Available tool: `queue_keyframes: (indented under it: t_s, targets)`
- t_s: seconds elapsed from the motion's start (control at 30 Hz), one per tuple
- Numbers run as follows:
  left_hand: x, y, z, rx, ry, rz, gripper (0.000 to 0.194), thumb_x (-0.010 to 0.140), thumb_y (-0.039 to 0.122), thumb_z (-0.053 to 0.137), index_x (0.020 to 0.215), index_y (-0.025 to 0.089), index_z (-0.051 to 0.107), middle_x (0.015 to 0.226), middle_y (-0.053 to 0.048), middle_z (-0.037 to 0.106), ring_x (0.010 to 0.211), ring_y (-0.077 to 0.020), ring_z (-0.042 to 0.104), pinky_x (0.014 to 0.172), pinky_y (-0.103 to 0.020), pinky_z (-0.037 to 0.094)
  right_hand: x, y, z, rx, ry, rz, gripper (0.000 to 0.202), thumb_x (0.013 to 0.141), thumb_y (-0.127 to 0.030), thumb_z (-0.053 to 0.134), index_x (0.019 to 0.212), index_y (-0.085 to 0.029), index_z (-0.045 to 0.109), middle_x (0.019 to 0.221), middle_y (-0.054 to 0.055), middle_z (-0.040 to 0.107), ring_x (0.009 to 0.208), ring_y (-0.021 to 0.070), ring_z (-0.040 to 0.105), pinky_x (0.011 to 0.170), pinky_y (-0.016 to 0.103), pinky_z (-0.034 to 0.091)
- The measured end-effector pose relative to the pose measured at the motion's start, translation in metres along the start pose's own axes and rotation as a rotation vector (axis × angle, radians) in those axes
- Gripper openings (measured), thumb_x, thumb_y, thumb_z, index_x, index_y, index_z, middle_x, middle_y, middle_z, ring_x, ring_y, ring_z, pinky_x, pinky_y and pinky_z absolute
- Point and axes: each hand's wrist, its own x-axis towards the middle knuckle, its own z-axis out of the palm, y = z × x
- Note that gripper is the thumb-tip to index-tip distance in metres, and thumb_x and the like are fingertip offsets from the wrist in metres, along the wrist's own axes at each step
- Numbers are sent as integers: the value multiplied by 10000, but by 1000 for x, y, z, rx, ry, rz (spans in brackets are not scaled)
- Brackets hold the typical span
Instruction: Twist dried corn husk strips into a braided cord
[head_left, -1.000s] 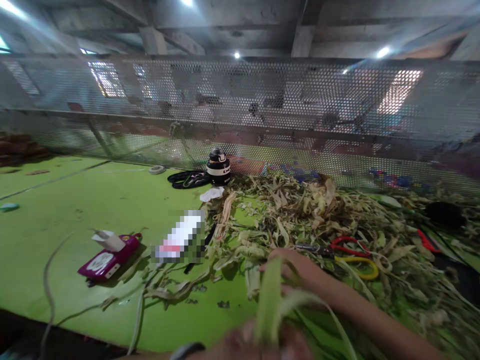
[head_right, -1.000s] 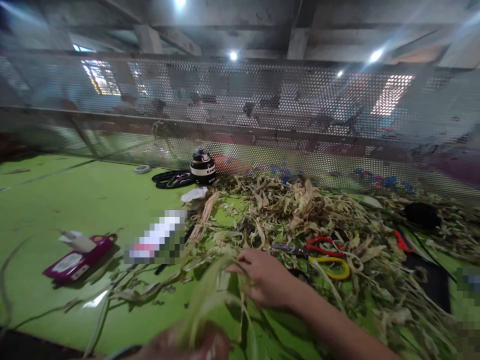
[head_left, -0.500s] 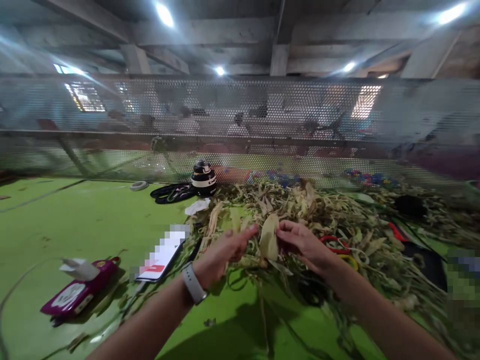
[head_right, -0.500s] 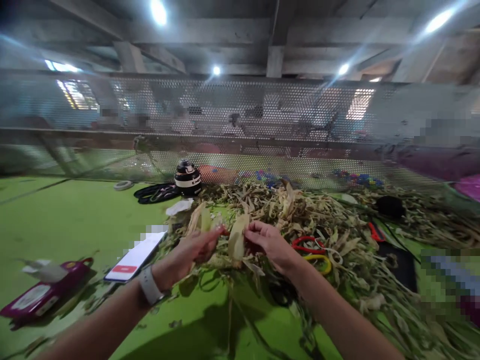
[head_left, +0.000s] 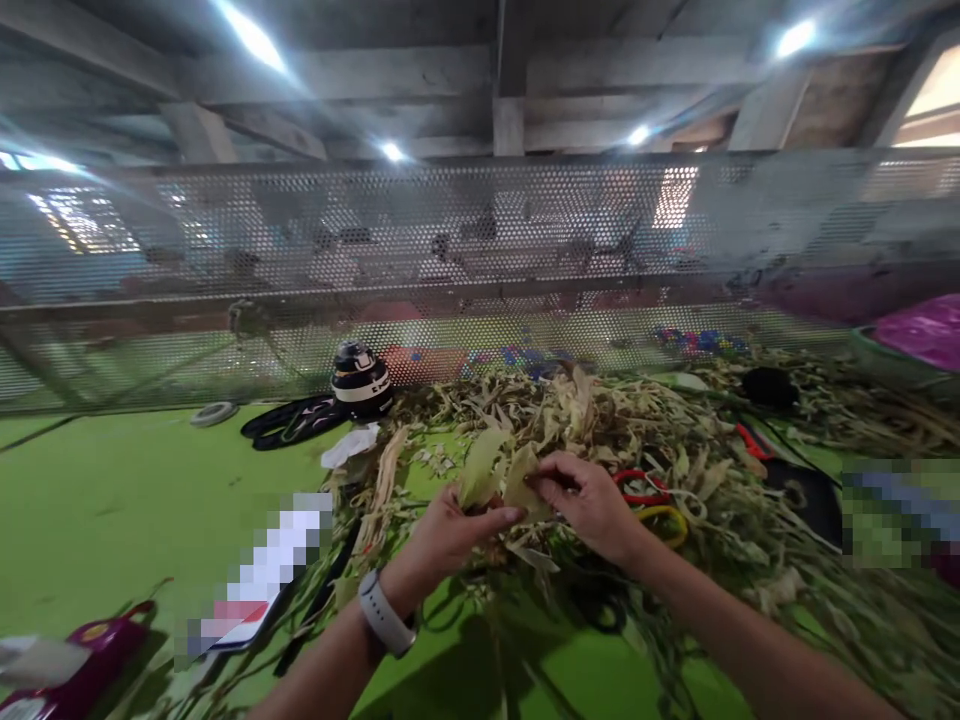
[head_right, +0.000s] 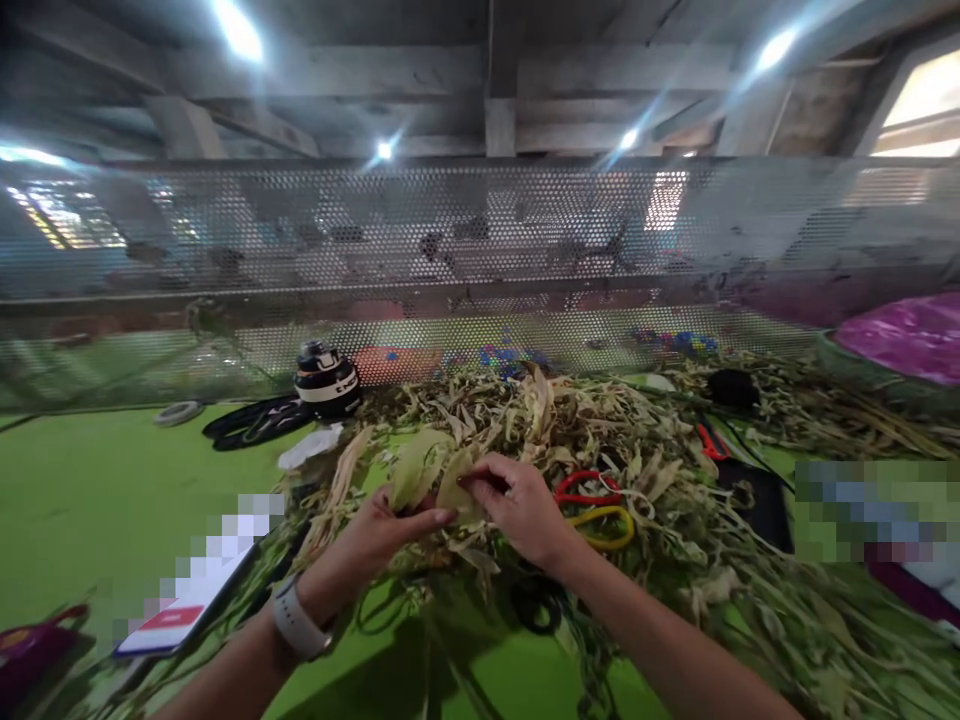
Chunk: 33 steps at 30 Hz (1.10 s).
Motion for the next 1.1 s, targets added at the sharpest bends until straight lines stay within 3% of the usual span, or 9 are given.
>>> queue_keyframes:
  t_s: [0.13,0.27,0.33,0.47,0.6,0.7,0.83,0.97,1.1]
  targets:
    - [-5,1,-2,-123,11,-115,220,648,328,725,745,143,658,676,-10,631,643,-122,555,635,-233,443,1,-2,3,271,92,247,283,753,-445,595,750,-175,511,549,-61,473,414,48,391,370,169,318]
    - [-11,-4,6,-223,-122,-232,369,601,331,762,915,170,654,798,-14,648,733,-134,563,692,-241,438,2,-1,10,363,93,416,323,728,-472,616,752,-178,482,444,-102,435,269,14,281,256,153,192]
    - [-13,-8,11,-225,-162,-254,297,581,285,780,816,152,657,726,7,627,685,-107,540,665,-213,421,1,1,12,363,110,442,319,737,-469,604,744,-179,473,417,-113,422,241,9,258,238,151,175]
    - [-16,-13,12,-242,-162,-344,215,606,266,764,665,125,613,627,21,578,585,-73,502,560,-179,382,1,6,13,383,204,429,312,737,-452,606,714,-180,453,403,-122,391,248,6,270,240,126,193]
    - [-14,-11,5,-256,-204,-399,230,567,236,784,671,120,615,639,5,593,552,-70,504,502,-172,361,1,5,9,376,202,370,310,724,-463,614,716,-179,488,416,-115,417,254,12,284,242,130,210]
    - [-9,-3,-6,-273,-145,-362,251,580,253,774,743,114,646,588,13,559,499,-62,467,447,-169,337,6,3,-4,352,295,299,276,716,-435,628,743,-181,523,446,-99,466,275,27,338,266,147,255]
    - [3,9,-28,-463,29,-179,224,708,326,666,769,114,625,439,111,264,366,-14,181,339,-142,160,16,8,-27,338,496,248,206,781,-402,542,828,-206,500,751,9,655,534,122,601,428,206,425]
    - [12,9,-38,-581,117,-132,191,720,298,649,765,121,594,454,124,183,364,-12,127,335,-128,145,15,29,-13,-234,112,330,166,810,-342,467,785,-202,552,694,23,645,525,140,575,471,240,401]
    - [14,0,-34,-531,103,-194,231,682,322,674,735,109,600,444,124,194,367,-9,134,339,-134,116,6,48,19,-400,75,295,96,635,-210,631,583,-183,555,555,-2,558,576,144,520,536,240,338]
